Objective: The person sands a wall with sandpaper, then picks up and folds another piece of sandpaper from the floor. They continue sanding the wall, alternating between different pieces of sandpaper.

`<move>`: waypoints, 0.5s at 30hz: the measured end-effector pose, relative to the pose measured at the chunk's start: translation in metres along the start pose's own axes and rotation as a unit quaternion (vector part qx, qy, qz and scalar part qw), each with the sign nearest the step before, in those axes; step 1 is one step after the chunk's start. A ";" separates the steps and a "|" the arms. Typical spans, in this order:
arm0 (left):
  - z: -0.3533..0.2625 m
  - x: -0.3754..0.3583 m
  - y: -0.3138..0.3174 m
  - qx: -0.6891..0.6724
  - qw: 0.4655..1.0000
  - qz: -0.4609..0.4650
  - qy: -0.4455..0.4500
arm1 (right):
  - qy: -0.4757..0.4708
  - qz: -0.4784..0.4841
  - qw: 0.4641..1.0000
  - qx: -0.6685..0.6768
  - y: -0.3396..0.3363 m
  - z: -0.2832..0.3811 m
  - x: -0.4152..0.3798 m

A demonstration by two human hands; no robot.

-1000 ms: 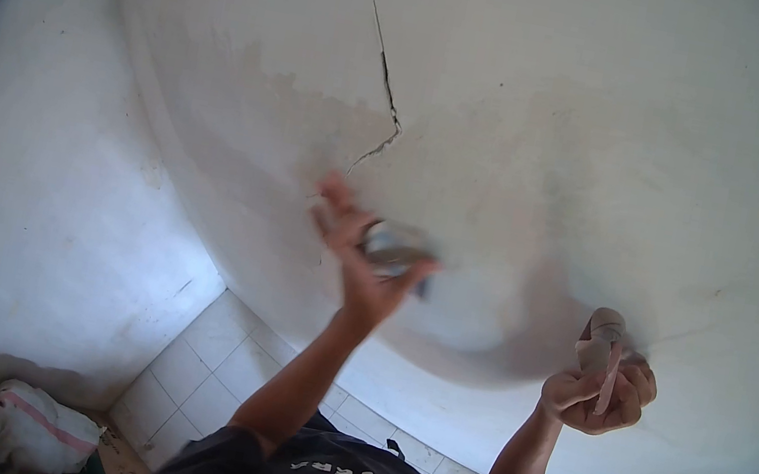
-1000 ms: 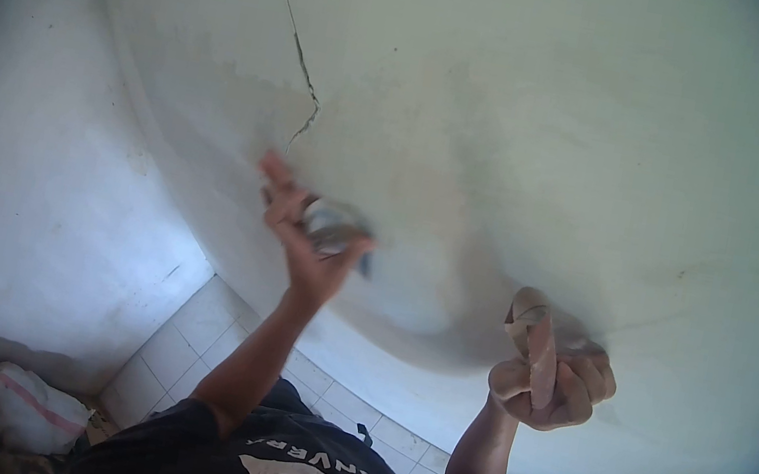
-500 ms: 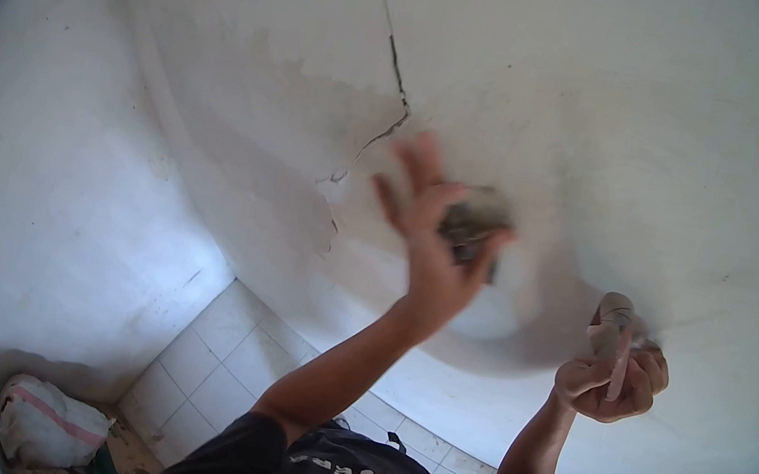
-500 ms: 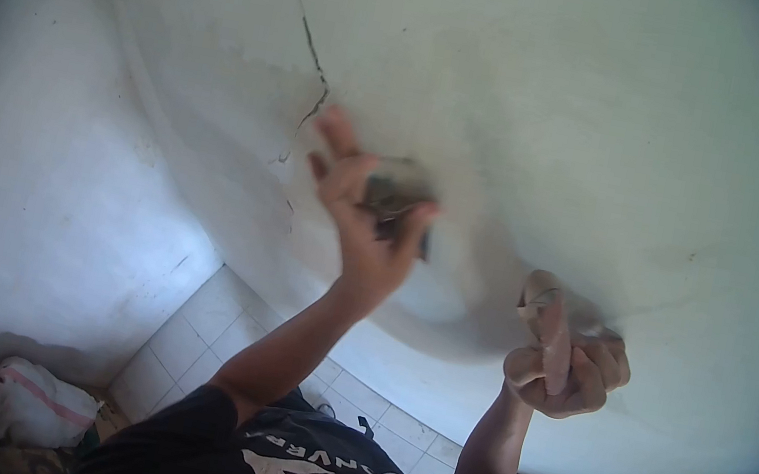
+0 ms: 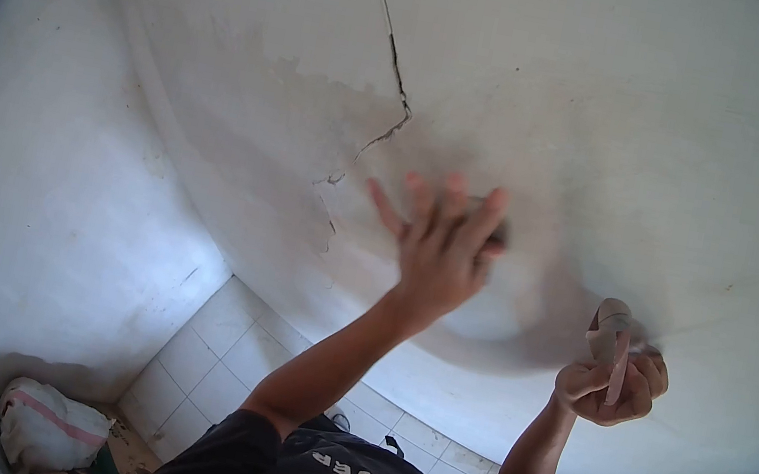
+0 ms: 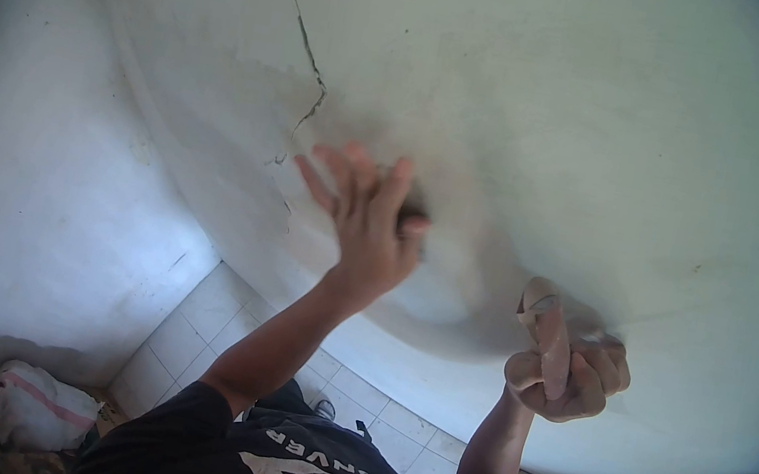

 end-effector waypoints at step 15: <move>-0.010 -0.027 0.006 -0.082 0.995 -0.042 -0.028 | -0.029 0.007 0.999 -0.025 -0.017 -0.007 -0.008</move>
Point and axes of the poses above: each hand's wrist, its own x-axis towards the middle knuckle, its own y-axis out of the palm, z = x × y, the point moved 7 cm from there along x, towards the middle knuckle, and after that the axes turned 6 degrees about z, right-handed, at the moved point
